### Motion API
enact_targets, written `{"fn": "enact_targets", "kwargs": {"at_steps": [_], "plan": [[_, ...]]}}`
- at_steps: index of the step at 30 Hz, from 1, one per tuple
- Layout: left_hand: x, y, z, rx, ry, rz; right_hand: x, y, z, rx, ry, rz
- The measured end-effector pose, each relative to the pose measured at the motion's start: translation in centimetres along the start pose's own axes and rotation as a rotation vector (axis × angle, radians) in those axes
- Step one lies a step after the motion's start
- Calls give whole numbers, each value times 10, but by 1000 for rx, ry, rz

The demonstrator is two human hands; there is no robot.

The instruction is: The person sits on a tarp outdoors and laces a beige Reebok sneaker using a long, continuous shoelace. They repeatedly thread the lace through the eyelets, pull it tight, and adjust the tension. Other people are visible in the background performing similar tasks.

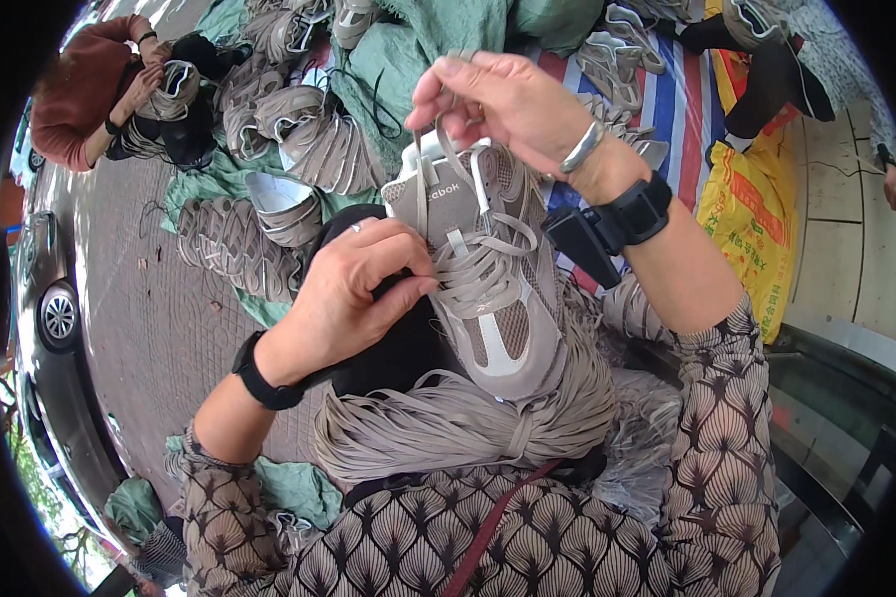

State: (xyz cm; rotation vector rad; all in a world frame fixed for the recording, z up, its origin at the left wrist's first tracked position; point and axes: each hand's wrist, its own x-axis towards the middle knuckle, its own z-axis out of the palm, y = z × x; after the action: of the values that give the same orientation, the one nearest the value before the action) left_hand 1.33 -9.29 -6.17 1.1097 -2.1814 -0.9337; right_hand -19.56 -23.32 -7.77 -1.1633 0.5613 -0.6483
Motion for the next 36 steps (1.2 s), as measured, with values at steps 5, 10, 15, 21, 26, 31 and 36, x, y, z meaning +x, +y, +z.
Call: {"fn": "enact_targets", "kwargs": {"at_steps": [5,10,15,21,26,31,36], "plan": [[-8,-7,-11,511,-30,31,-2,-28,1,-59,-73,-44],[-4,8,-19,128,-77,29,-5,-34,10,-91,-152,98],[-2,-26,-19,270,57,53,23,-39,-21,-4,-18,31],[13,-15,-5,227,227,91,26,-6,-54,149,244,36],[53,-1,21,267,148,168,22,-15,-51,60,164,70],[77,-3,15,239,-45,170,12,-19,-55,51,160,70],[95,2,13,82,-208,154,13,-19,-64,210,59,81]]}}
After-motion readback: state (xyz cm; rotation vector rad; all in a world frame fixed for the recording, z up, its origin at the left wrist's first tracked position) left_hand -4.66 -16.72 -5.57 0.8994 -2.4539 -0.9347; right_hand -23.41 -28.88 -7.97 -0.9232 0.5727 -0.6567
